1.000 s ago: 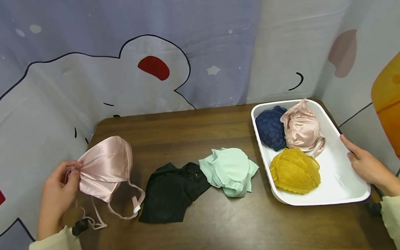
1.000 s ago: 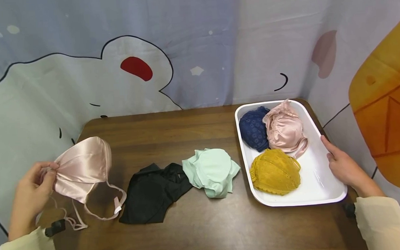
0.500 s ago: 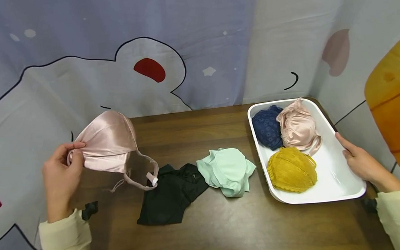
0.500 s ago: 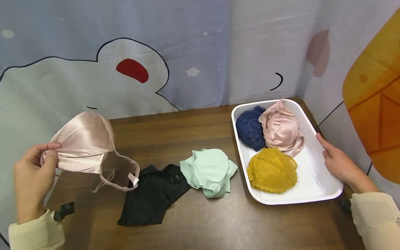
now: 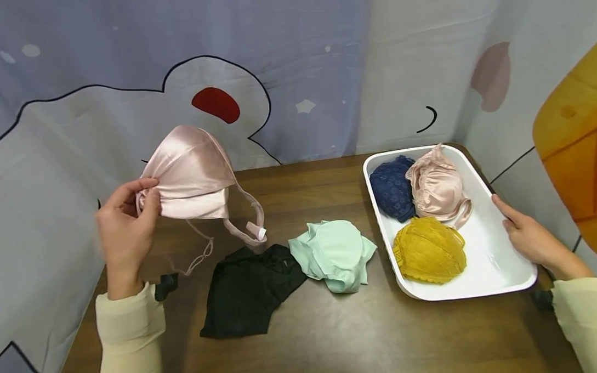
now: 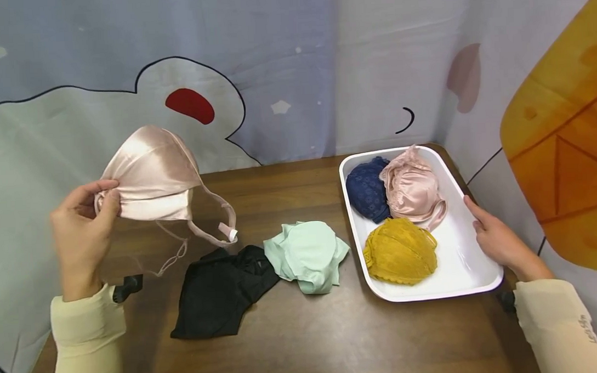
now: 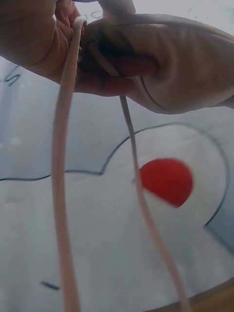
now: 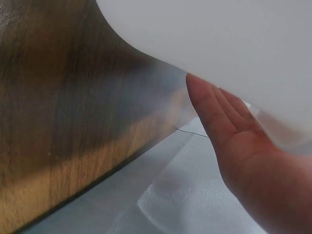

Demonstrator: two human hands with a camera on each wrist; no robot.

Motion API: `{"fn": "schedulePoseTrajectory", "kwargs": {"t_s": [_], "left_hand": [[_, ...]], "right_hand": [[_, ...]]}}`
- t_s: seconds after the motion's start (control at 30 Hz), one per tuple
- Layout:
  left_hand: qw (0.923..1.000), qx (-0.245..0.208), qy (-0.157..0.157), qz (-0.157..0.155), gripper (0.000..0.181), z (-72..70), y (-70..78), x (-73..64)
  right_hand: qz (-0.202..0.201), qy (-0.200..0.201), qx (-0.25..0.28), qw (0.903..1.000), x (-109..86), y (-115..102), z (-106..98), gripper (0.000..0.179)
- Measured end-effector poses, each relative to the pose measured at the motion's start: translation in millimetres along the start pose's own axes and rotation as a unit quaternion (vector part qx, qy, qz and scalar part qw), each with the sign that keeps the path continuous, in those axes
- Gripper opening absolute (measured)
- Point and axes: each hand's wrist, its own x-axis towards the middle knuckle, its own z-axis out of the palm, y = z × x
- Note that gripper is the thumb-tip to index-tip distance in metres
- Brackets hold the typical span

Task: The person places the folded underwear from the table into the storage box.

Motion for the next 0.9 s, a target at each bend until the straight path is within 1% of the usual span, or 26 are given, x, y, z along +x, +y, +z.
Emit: {"fn": "schedulePoseTrajectory", "kwargs": {"t_s": [0.13, 0.23, 0.37, 0.47, 0.67, 0.83, 0.9], "left_hand": [[0.9987, -0.043, -0.020, 0.018, 0.017, 27.1, 12.2, -1.0], [0.9954, -0.084, -0.035, 0.030, 0.016, 49.9, 22.3, -4.8], [0.9863, -0.151, -0.054, 0.039, 0.016, 78.0, 40.4, -8.6], [0.9789, -0.189, -0.066, 0.043, 0.016, 95.8, 54.9, -9.2], [0.9661, -0.232, -0.094, 0.062, 0.016, 126.6, 76.1, -6.1], [0.9546, -0.264, -0.114, 0.076, 0.016, 148.5, 86.4, -4.2], [0.9517, -0.272, -0.119, 0.078, 0.016, 155.3, 89.5, -4.2]], "right_hand": [[0.009, -0.003, -0.005, 0.9999, -2.8, 1, -2, 0.053], [0.012, -0.005, -0.011, 0.9999, -3.8, 1, -3, 0.053], [0.014, -0.005, -0.009, 0.9998, -2.9, -3, -2, 0.053], [0.017, -0.007, -0.009, 0.9998, -2.0, -6, -1, 0.053], [0.022, -0.010, -0.007, 0.9997, 1.7, -14, 1, 0.054], [0.022, -0.009, 0.000, 0.9997, 5.1, -18, 4, 0.053], [0.024, -0.011, 0.003, 0.9996, 6.1, -19, 5, 0.053]]}}
